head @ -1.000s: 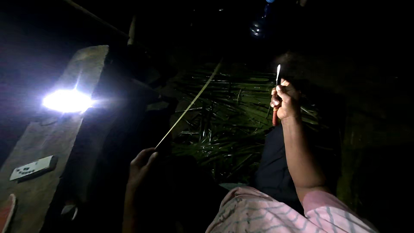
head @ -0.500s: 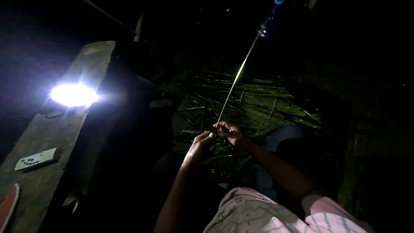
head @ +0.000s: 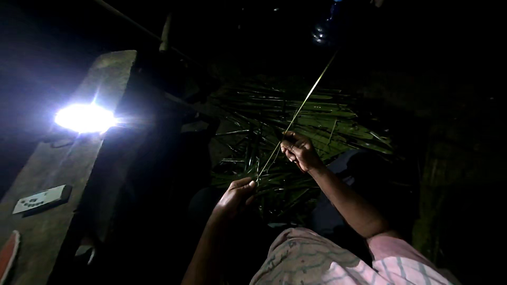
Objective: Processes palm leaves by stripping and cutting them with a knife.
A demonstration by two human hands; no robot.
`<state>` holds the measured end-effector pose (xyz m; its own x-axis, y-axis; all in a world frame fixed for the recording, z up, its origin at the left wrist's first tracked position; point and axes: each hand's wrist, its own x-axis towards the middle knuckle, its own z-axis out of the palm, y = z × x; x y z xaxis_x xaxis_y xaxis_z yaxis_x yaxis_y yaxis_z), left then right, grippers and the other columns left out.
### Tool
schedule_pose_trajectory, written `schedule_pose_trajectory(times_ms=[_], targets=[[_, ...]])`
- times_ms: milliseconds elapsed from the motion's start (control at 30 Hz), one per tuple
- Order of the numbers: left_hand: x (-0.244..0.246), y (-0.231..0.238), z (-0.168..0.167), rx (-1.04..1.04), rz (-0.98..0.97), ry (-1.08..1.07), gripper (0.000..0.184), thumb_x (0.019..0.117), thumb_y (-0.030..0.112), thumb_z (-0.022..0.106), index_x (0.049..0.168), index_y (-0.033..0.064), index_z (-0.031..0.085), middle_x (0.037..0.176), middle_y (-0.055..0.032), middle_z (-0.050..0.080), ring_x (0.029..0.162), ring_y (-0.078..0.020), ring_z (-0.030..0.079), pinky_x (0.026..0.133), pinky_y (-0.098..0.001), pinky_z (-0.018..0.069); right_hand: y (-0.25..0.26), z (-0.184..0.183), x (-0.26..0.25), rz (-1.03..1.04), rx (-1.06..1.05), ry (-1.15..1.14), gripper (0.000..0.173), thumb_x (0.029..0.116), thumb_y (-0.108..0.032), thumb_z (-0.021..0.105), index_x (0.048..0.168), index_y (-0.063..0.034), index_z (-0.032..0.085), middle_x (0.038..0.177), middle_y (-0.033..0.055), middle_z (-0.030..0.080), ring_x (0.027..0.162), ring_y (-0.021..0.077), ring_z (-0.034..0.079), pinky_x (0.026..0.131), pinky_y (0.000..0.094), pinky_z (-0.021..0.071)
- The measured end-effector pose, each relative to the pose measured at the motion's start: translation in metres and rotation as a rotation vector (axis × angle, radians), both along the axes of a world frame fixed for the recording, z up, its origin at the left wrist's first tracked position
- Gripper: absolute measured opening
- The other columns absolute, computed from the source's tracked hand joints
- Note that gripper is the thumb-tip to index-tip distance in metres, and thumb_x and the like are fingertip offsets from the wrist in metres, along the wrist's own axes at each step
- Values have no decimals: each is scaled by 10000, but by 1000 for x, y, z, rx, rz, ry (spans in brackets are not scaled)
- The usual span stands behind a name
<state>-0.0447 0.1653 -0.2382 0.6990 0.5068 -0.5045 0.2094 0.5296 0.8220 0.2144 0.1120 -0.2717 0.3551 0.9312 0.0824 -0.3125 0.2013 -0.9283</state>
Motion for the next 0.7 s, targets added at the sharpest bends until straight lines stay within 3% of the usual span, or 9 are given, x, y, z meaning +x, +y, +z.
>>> schedule_pose_trajectory(times_ms=[167, 367, 500, 700], targets=[[-39, -5, 6, -5, -60, 7, 230, 1012, 147, 478, 889, 96, 666, 698, 13, 624, 446, 8, 460, 381, -134, 363, -4, 6, 26, -90, 60, 33, 149, 1000, -38, 546, 1113, -76, 635, 744, 8, 626, 453, 16, 452, 419, 146, 408], [-102, -3, 19, 23, -63, 63, 166, 928, 244, 611, 882, 131, 722, 735, 13, 656, 478, -7, 518, 407, -152, 422, -11, 15, 55, -157, 85, 59, 164, 1037, -66, 508, 1157, -89, 618, 760, 18, 613, 437, 17, 439, 394, 139, 400], [-141, -3, 28, 56, 39, 75, 160, 880, 305, 709, 809, 167, 744, 676, 27, 645, 465, -4, 515, 402, -159, 426, -12, 16, 70, -176, 145, 78, 166, 1044, -78, 489, 1155, -102, 609, 755, 4, 606, 432, 20, 443, 396, 147, 413], [-194, -1, 30, 135, 76, 81, 174, 879, 339, 726, 797, 190, 759, 667, 33, 653, 463, 2, 519, 405, -161, 435, -15, 20, 88, -250, 147, 92, 191, 1041, -71, 466, 1175, -109, 595, 782, -31, 612, 454, 0, 457, 411, 134, 420]])
